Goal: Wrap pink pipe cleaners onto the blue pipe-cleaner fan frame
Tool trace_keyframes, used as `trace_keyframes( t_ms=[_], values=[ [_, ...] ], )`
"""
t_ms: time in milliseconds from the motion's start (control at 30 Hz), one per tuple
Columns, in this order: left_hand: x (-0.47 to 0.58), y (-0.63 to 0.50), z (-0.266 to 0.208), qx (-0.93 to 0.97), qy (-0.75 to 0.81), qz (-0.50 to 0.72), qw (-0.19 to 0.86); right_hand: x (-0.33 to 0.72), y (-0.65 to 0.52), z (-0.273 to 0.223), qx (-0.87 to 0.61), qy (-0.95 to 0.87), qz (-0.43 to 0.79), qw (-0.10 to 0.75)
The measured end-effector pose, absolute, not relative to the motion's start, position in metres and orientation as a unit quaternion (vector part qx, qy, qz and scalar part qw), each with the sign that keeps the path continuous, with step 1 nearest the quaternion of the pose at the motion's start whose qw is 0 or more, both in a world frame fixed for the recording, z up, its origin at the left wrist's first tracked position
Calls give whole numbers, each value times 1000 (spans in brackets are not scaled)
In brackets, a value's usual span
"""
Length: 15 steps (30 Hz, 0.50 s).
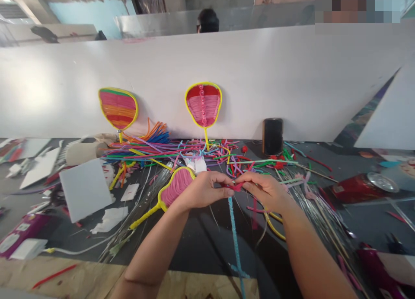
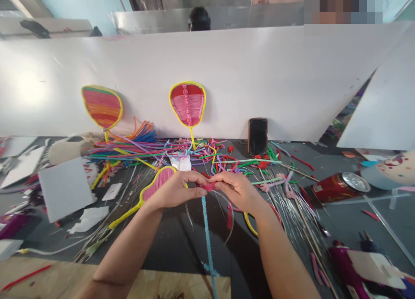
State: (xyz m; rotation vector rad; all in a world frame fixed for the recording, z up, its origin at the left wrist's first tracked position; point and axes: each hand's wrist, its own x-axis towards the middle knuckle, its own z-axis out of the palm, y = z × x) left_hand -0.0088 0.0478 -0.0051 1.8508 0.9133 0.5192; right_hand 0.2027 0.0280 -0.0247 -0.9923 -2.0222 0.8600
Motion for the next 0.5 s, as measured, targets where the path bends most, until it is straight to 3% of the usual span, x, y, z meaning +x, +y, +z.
trace_keyframes(
  t_ms=[267, 500],
  values=[
    [-4, 43, 1, 717, 350, 283, 533, 194, 29, -28, -390, -730, 421, 371],
    [-4, 41, -2, 706, 397, 314, 495, 191, 26, -28, -373, -732, 464, 331]
  ],
)
